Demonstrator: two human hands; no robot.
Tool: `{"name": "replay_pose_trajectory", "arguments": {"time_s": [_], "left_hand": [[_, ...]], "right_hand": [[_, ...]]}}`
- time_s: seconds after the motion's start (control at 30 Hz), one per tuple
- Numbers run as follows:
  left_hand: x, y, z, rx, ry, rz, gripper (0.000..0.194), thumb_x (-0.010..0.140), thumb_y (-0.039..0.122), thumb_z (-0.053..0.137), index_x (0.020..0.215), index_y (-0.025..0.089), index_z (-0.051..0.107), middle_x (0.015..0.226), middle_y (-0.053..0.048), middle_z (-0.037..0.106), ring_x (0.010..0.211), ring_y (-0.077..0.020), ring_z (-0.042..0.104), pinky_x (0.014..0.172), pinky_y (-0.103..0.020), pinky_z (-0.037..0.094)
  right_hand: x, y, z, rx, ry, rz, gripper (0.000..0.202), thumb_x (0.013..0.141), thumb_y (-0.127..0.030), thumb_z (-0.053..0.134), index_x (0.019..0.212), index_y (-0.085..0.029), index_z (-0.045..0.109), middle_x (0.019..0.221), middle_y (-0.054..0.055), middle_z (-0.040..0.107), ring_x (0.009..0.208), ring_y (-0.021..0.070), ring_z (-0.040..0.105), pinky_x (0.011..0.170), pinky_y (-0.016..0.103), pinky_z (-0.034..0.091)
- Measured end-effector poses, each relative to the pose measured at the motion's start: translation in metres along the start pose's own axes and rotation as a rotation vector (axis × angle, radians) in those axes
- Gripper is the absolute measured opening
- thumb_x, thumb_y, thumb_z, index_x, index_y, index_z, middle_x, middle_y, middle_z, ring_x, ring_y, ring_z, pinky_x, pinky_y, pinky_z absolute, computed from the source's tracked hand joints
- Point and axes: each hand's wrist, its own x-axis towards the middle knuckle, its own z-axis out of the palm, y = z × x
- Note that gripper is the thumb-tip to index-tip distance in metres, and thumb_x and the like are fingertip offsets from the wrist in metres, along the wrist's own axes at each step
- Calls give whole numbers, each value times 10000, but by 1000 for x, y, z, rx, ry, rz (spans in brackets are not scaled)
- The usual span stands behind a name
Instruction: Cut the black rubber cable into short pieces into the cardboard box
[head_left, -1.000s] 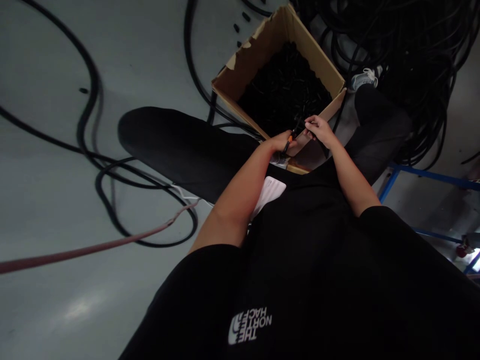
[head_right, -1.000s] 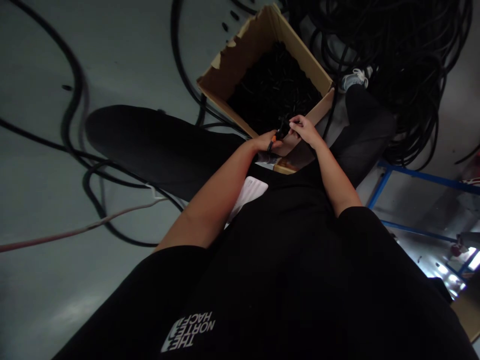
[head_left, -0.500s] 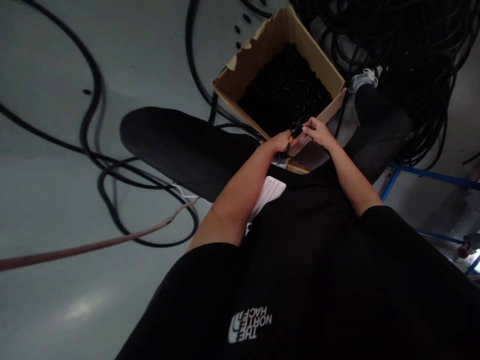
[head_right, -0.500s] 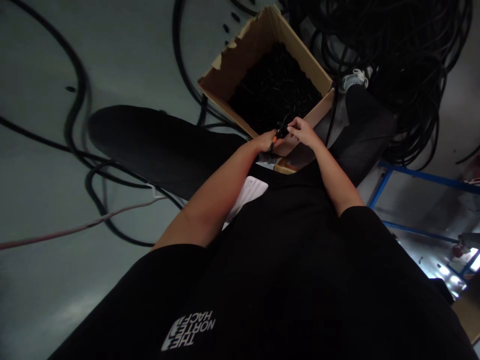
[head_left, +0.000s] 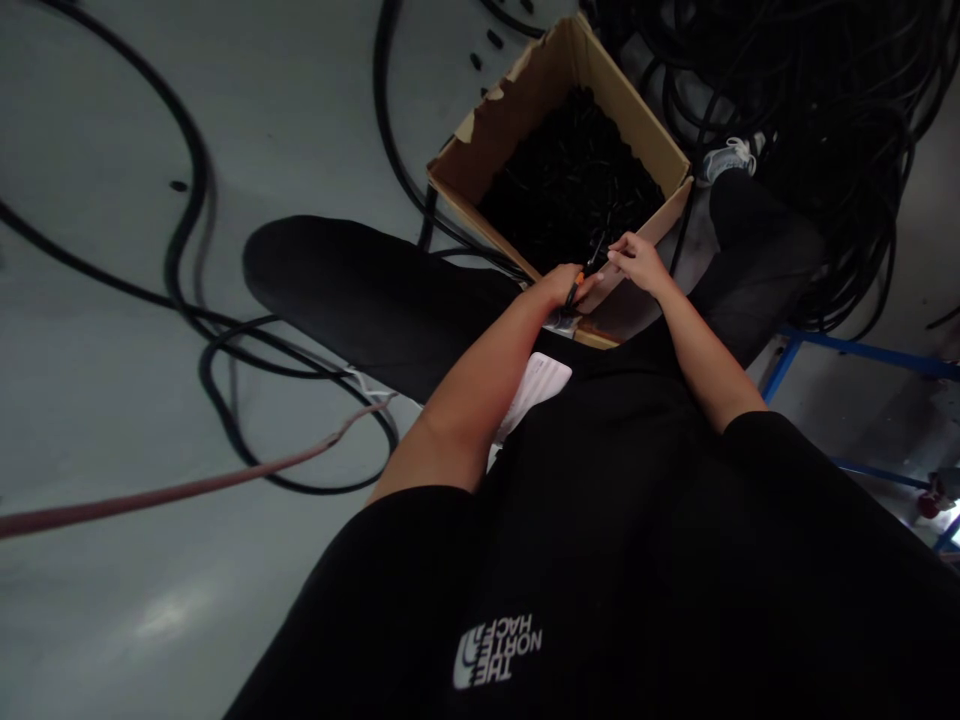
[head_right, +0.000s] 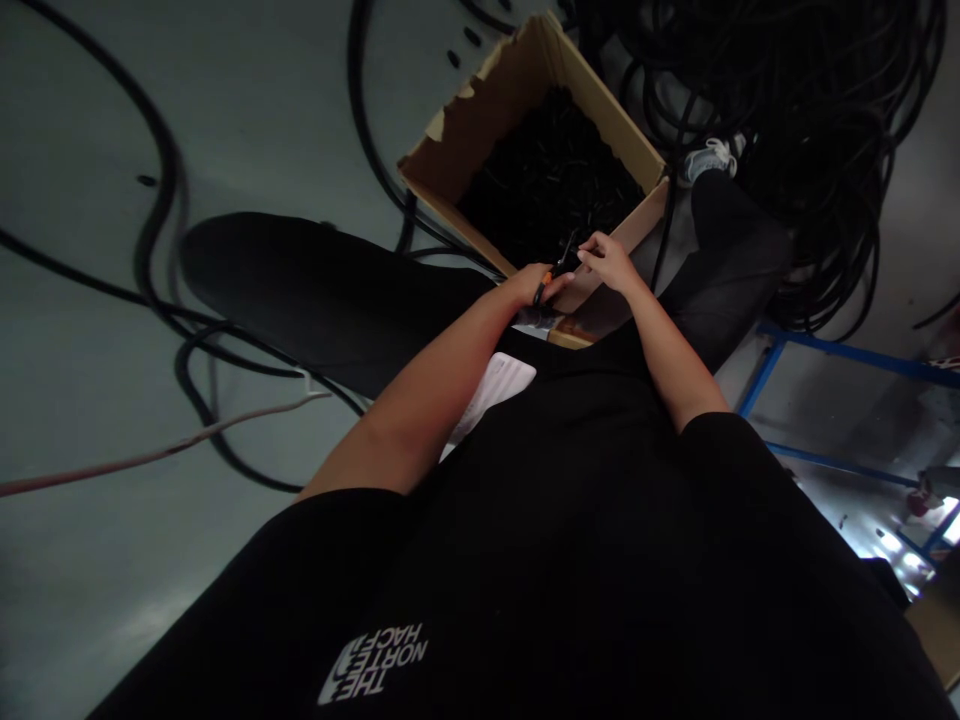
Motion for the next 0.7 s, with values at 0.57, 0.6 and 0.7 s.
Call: {"name": "replay_pose_trajectory", "arguments": {"time_s": [0.57, 0.6, 0.7], "left_hand": [[-7, 11, 1, -89, -66, -77, 607, 1173, 744, 731, 812, 258, 687, 714, -74, 735, 752, -266, 750, 818, -376, 640], [-6, 10, 1, -71, -63, -75, 577, 1182, 707, 714, 820, 259, 688, 729, -73, 741, 775, -269, 755, 843, -379, 639], [-2, 8, 1, 25, -4, -63, 421, 1135, 621, 780, 946, 249, 726, 856, -88, 797, 957, -321, 812, 938, -390, 636]], "right_hand": [[13, 23, -6, 28, 39, 42, 551, 1085, -542, 1049, 1053, -293, 559, 751, -67, 593, 689, 160, 544, 638, 259, 473], [12, 21, -6, 35, 40, 59, 552, 1086, -554, 1048, 1060, -293, 563, 747, -67, 597, 676, 158, 537, 621, 256, 461], [10, 17, -8, 69, -1, 95, 524, 1137, -590, 1004, 1089, -284, 580, 733, -62, 613, 625, 138, 496, 562, 239, 406]]}}
